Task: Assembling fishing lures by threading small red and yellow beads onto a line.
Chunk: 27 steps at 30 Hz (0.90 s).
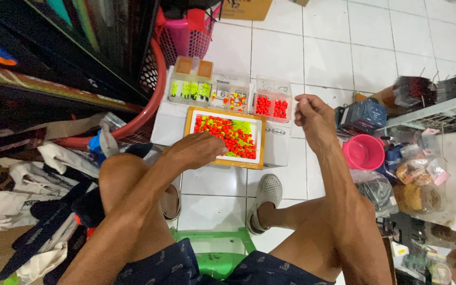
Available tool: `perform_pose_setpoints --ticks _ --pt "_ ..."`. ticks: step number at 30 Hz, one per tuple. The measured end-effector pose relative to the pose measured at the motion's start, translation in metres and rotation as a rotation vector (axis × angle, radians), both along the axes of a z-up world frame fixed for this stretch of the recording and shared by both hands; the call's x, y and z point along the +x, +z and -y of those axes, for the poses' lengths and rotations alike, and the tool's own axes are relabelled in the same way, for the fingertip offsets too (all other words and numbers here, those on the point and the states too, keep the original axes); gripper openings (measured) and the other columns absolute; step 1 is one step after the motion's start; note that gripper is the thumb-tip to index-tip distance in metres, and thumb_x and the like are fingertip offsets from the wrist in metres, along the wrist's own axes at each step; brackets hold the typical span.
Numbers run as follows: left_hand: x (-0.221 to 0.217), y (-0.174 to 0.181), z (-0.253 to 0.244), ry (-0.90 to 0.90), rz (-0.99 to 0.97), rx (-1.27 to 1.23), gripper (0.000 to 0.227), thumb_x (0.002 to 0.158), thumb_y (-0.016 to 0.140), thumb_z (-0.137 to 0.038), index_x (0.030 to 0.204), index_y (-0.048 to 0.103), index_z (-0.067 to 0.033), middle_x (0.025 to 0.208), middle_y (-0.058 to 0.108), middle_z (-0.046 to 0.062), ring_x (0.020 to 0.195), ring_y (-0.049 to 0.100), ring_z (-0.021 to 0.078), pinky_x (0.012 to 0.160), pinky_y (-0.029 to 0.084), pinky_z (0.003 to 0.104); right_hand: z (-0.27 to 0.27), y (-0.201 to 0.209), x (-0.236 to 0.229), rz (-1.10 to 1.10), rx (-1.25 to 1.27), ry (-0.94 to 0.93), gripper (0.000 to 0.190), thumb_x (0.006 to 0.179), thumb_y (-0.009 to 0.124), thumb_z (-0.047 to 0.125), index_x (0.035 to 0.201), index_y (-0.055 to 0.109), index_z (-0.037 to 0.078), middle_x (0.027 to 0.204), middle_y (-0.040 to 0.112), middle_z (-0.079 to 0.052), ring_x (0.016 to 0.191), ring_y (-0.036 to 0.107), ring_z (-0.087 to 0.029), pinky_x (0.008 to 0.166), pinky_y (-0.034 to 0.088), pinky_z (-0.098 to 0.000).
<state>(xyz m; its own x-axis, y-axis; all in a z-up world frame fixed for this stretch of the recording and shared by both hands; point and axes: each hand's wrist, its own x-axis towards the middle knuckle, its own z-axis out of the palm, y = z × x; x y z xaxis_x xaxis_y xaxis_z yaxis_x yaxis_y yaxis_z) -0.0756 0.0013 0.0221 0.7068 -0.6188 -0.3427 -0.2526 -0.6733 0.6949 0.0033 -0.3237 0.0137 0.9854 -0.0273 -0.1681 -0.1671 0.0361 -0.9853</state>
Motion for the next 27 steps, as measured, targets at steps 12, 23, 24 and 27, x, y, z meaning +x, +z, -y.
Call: perform_pose_setpoints --ticks 12,23,24,27 --pt "-0.080 -0.047 0.022 0.026 -0.089 0.233 0.029 0.106 0.047 -0.025 0.113 0.068 -0.0062 0.086 0.070 0.019 0.075 0.068 0.0330 0.067 0.052 0.043 0.020 -0.011 0.006 0.031 -0.020 0.023 0.022 0.101 0.065 0.008 0.121 0.065 -0.001 0.091 0.062 -0.008 0.077 0.067 -0.014 0.065 0.057 -0.0235" --pt "-0.074 -0.084 0.076 -0.049 -0.040 0.312 0.028 0.103 0.051 -0.027 0.101 0.070 -0.0068 0.074 0.067 0.013 0.064 0.065 0.0261 0.056 0.051 0.037 -0.012 -0.071 -0.002 -0.010 -0.193 0.233 0.016 0.094 0.068 0.006 0.107 0.071 -0.002 0.078 0.063 -0.013 0.062 0.063 -0.016 0.049 0.053 -0.0253" --pt "-0.076 -0.080 0.086 -0.044 -0.046 0.309 0.028 0.103 0.050 -0.027 0.099 0.071 -0.0081 0.077 0.070 0.014 0.068 0.067 0.0271 0.060 0.053 0.038 -0.012 -0.074 0.001 -0.009 -0.194 0.225 0.018 0.093 0.068 0.005 0.109 0.070 -0.004 0.080 0.063 -0.013 0.063 0.064 -0.017 0.049 0.054 -0.0254" --pt "-0.072 -0.043 0.104 -0.033 -0.203 0.108 0.027 0.102 0.055 -0.023 0.103 0.070 0.0002 0.081 0.069 0.021 0.071 0.068 0.0330 0.063 0.056 0.044 -0.015 -0.066 0.006 -0.025 -0.166 0.162 0.018 0.094 0.067 0.006 0.110 0.069 -0.003 0.082 0.066 -0.014 0.065 0.065 -0.015 0.051 0.056 -0.0236"
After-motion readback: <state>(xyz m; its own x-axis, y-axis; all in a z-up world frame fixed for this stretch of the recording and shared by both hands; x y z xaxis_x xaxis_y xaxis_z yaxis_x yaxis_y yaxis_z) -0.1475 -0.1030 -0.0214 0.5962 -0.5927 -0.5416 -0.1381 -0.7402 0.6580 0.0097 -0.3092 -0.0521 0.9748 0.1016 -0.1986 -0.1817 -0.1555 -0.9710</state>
